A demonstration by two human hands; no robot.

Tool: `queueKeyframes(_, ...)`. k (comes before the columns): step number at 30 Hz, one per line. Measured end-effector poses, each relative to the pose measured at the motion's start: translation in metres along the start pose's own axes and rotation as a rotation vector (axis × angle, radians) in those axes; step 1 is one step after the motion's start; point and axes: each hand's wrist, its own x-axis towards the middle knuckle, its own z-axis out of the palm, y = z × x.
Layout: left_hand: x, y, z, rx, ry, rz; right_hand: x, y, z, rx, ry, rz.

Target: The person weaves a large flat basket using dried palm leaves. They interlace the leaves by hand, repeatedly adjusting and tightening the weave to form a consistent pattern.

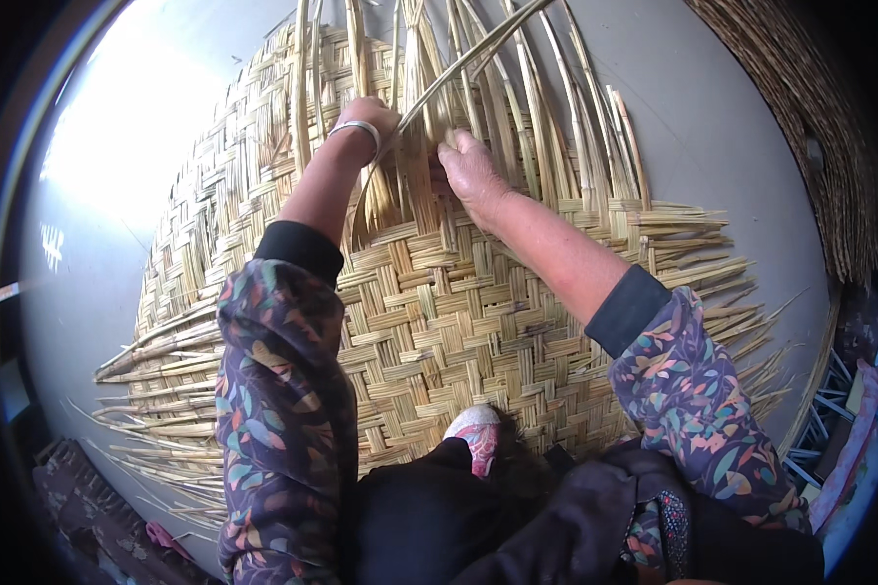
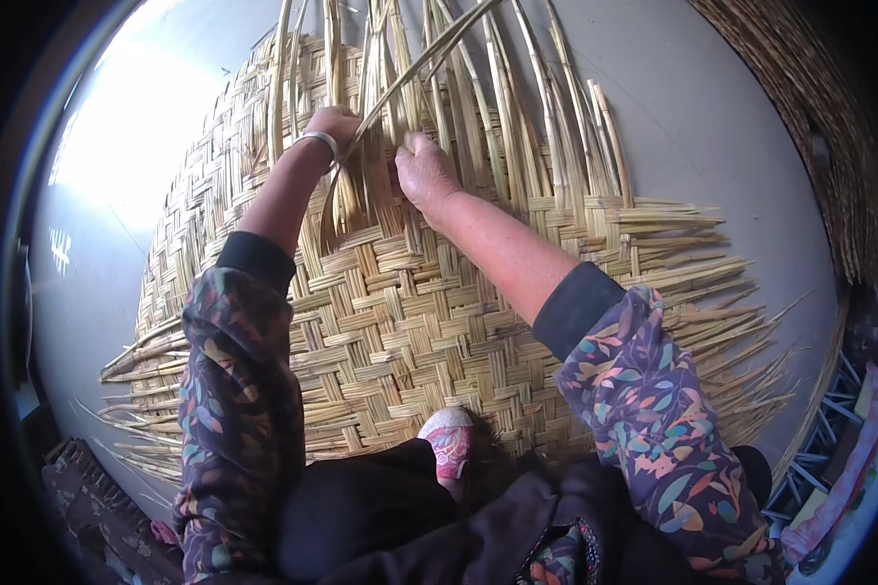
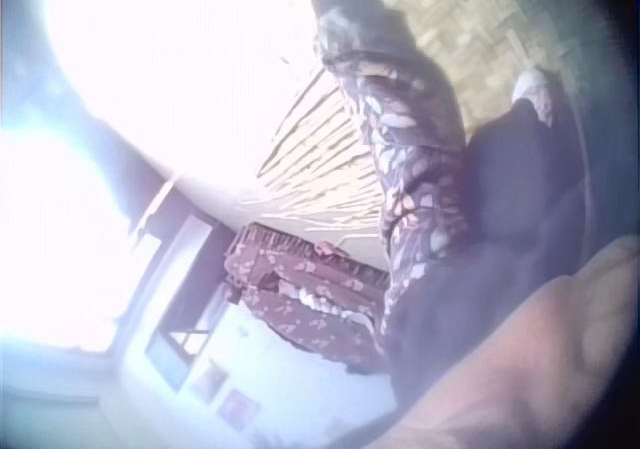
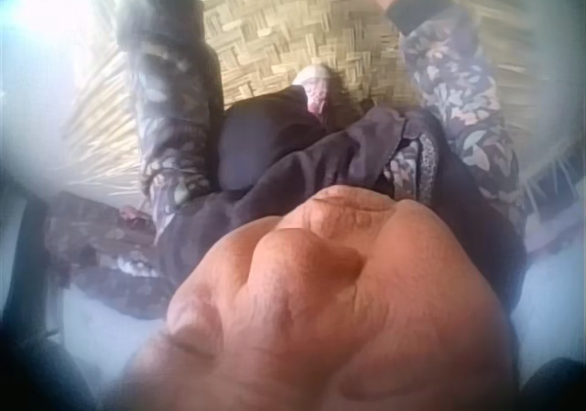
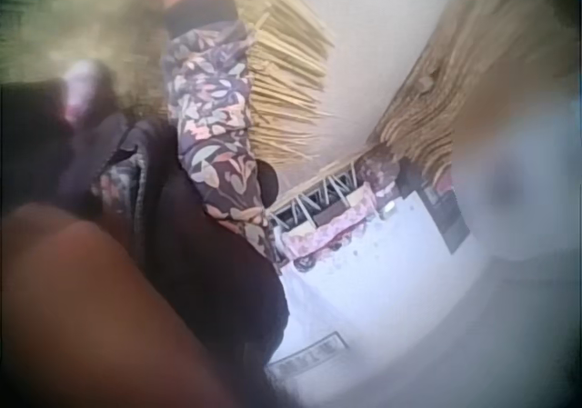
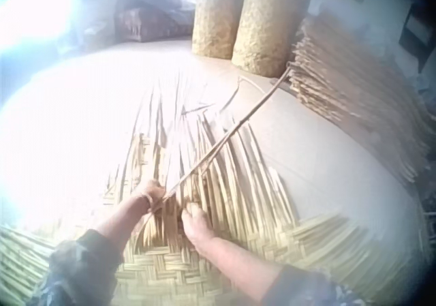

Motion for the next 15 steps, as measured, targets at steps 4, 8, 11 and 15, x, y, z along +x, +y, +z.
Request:
queueKeyframes(4, -0.034, 0.021, -0.014, -0.917, -0.181, -0.258, -0.003, -0.007, -0.006, -0.069, -0.007, 0.03)
queueKeyframes(8, -0.047, 0.007, -0.025, -1.259, -0.323, -0.347, -0.006, -0.011, 0.003, -0.073, 0.004, 0.056)
queueKeyframes(11, -0.045, -0.006, -0.018, -1.39, -0.277, -0.321, -0.003, -0.003, 0.007, -0.107, 0.054, 0.04)
queueKeyframes(15, -0.049, -0.006, -0.017, -1.421, -0.216, -0.311, -0.008, -0.012, 0.005, -0.215, 0.002, 0.064)
